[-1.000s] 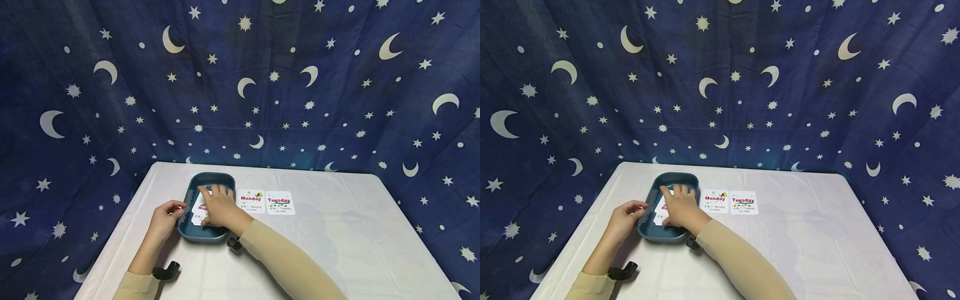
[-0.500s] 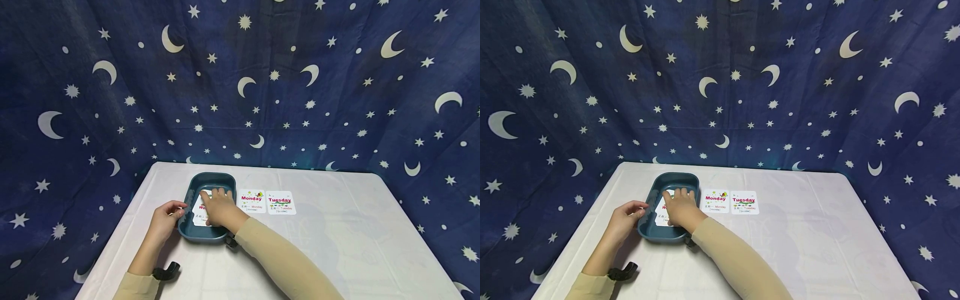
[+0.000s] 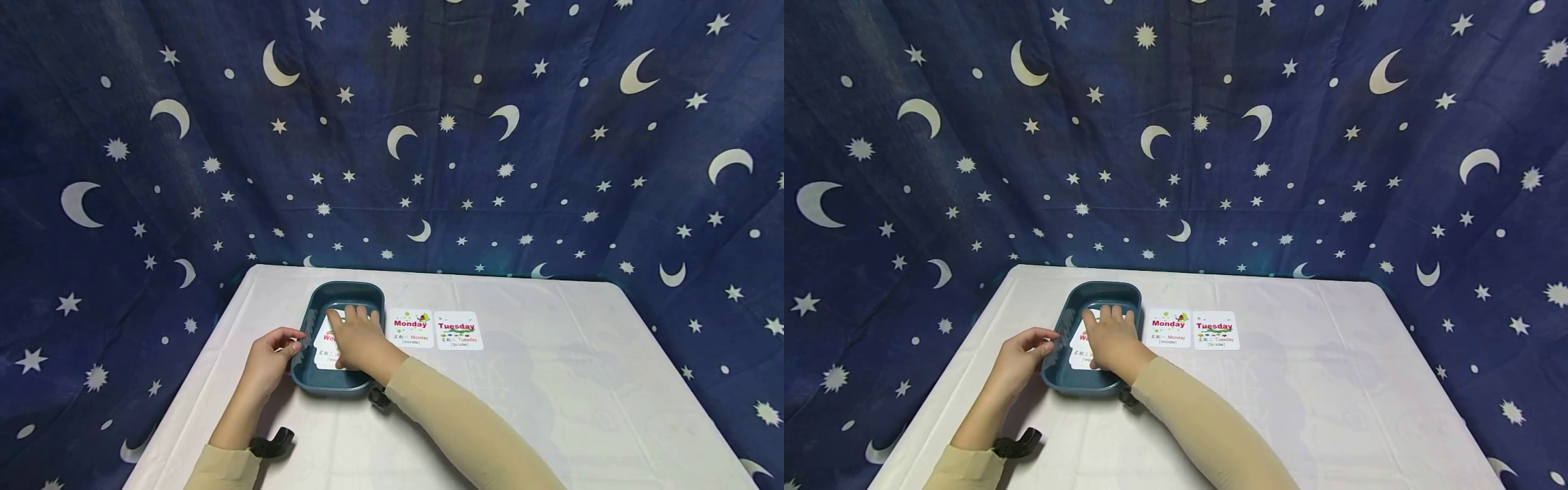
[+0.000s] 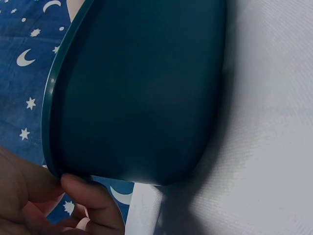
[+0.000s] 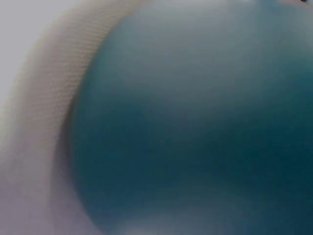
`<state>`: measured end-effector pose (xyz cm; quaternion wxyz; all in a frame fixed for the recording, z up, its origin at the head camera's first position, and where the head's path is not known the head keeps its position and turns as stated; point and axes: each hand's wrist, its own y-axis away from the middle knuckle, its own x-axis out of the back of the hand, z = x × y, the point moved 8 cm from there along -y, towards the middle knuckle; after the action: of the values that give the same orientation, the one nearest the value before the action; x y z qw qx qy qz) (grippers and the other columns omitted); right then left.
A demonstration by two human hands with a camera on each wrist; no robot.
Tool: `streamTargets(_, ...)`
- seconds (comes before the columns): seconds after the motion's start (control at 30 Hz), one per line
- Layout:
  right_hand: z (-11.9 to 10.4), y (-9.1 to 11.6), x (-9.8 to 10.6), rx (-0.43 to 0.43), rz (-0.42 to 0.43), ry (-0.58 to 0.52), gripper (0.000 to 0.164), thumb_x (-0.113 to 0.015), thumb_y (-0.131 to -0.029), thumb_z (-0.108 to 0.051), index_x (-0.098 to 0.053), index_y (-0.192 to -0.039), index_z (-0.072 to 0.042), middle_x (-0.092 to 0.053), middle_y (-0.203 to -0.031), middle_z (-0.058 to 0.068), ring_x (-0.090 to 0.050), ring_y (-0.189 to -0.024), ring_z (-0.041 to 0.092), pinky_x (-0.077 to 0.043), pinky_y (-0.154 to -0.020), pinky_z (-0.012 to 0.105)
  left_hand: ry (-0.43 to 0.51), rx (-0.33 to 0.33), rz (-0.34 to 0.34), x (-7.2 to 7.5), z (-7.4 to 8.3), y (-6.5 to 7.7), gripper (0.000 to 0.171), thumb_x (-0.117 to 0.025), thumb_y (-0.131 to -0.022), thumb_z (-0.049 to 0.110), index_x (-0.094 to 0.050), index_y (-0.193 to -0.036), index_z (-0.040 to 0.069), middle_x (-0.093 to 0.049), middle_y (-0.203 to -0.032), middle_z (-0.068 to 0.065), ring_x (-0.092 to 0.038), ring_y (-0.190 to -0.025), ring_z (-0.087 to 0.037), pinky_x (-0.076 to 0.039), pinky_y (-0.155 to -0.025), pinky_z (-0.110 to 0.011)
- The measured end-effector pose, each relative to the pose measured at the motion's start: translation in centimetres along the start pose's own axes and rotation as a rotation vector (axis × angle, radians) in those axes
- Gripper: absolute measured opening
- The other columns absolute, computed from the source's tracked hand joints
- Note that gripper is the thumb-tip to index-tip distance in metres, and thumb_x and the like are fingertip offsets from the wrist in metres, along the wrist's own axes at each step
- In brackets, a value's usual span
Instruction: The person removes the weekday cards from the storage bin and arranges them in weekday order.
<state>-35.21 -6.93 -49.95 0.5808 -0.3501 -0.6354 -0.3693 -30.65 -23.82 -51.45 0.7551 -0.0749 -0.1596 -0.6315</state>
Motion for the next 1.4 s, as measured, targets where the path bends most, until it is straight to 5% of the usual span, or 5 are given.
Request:
streamTargets(0.23, 0.0, 0.2, 0.5, 0.016, 0.063, 0.017, 0.108, -0.099, -0.070, -0.054, -0.048, -0.157, -0.014, -0.056, -0.142, 0.012, -0.054, -0.127, 0.030, -0.047, -0.101, 0.049, 0.006, 0.001, 0.004, 0.0, 0.1, 0.0, 0.019, -0.068, -0.102, 0.000, -0.075, -0.119, -0.002, -0.064, -0.090, -0.008, -0.058, -0.068, -0.015, -0.052, -0.054, -0.028)
streamTargets(0.47, 0.0, 0.2, 0.6, 0.037, 0.113, -0.015, 0.095, -0.102, -0.069, -0.048, -0.057, -0.147, -0.017, -0.055, -0.137, 0.013, -0.057, -0.122, 0.032, -0.052, -0.096, 0.049, 0.012, 0.002, 0.002, 0.0, 0.0, 0.2, 0.019, -0.068, -0.102, 0.000, -0.075, -0.119, -0.002, -0.063, -0.090, -0.008, -0.056, -0.063, -0.016, -0.052, -0.054, -0.027)
streamTargets(0.8, 0.1, 0.7, 1.4, 0.055, 0.162, -0.028, 0.079, -0.095, -0.081, -0.028, -0.057, -0.150, -0.020, -0.053, -0.133, 0.016, -0.060, -0.108, 0.030, -0.061, -0.081, 0.038, 0.012, -0.001, 0.006, 0.0, 0.1, 0.2, 0.018, -0.069, -0.102, 0.001, -0.075, -0.119, -0.002, -0.062, -0.090, -0.007, -0.055, -0.061, -0.014, -0.051, -0.054, -0.027)
streamTargets(1.17, 0.4, 1.1, 2.5, 0.091, 0.149, -0.054, 0.057, -0.076, -0.097, -0.012, -0.062, -0.152, -0.019, -0.055, -0.133, 0.012, -0.052, -0.104, 0.021, -0.056, -0.094, 0.033, 0.016, 0.002, -0.002, 0.0, 0.0, 0.2, 0.019, -0.070, -0.102, 0.003, -0.074, -0.120, -0.003, -0.064, -0.090, -0.007, -0.054, -0.059, -0.014, -0.051, -0.053, -0.028)
streamTargets(1.4, 1.2, 1.4, 3.3, 0.115, 0.166, -0.145, 0.054, -0.078, -0.096, -0.006, -0.068, -0.146, -0.021, -0.058, -0.129, 0.006, -0.053, -0.104, 0.017, -0.054, -0.095, 0.029, 0.010, -0.002, -0.004, -0.1, 0.0, 0.1, 0.019, -0.069, -0.103, 0.003, -0.074, -0.120, -0.002, -0.063, -0.090, -0.006, -0.054, -0.060, -0.014, -0.051, -0.054, -0.028)
